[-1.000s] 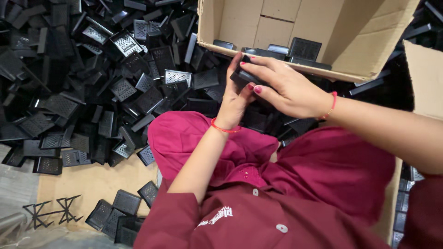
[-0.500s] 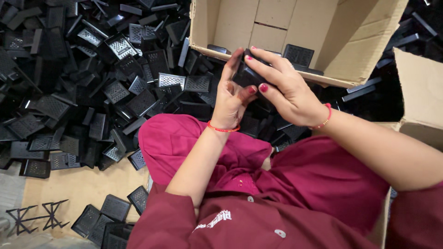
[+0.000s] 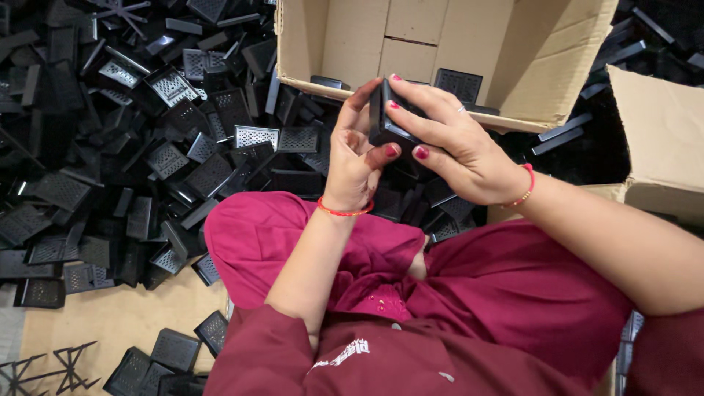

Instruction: The person sits on the floor and repeatedly picks up small black plastic components from a pile, turns them over in both hands, and places them into a cardboard box. The person handles the parts one at a time, inspecting each before placing it in the box.

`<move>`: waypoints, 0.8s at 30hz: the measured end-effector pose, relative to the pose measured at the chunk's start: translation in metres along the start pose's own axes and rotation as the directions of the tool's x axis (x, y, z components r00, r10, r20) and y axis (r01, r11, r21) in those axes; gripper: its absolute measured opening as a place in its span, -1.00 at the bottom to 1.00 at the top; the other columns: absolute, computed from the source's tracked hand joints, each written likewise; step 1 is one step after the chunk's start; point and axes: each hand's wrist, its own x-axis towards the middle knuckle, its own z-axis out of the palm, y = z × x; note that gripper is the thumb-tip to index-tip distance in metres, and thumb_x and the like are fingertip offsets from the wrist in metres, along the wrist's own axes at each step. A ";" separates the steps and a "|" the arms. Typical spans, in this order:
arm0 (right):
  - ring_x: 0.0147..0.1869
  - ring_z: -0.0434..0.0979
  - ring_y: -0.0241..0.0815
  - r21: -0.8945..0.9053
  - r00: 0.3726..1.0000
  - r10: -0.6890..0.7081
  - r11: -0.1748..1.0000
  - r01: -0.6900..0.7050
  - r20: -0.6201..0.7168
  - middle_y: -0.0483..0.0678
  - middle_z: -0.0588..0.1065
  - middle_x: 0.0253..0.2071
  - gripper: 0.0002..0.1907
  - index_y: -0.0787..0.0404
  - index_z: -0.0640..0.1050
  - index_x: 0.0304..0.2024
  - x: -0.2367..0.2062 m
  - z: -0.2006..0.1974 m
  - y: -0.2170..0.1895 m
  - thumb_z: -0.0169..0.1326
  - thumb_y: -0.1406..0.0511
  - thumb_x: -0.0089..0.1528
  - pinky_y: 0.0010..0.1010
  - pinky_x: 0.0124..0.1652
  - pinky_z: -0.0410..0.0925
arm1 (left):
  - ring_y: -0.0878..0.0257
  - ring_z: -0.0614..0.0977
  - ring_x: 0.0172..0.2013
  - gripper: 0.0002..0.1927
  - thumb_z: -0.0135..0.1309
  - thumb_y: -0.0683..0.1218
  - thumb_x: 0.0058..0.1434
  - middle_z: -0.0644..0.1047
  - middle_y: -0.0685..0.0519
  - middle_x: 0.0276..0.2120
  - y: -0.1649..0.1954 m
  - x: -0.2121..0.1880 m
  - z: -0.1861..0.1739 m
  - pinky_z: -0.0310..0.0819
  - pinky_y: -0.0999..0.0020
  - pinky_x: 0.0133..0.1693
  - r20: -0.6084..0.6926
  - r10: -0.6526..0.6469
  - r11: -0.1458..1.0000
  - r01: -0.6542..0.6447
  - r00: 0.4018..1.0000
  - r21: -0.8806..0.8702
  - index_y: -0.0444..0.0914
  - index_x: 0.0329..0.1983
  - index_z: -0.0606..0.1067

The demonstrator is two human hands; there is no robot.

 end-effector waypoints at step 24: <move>0.70 0.12 0.16 -0.010 1.000 -0.012 1.000 0.012 0.021 0.14 0.16 0.60 -0.44 0.22 0.29 0.50 0.016 0.008 0.004 -0.13 0.25 0.44 -0.02 0.60 -0.04 | 0.13 0.42 0.36 -0.07 0.45 -0.29 0.10 0.37 -0.10 0.32 0.006 -0.005 0.001 0.30 0.20 0.41 -0.115 0.008 0.998 -0.015 0.993 -0.058 -0.28 0.49 0.24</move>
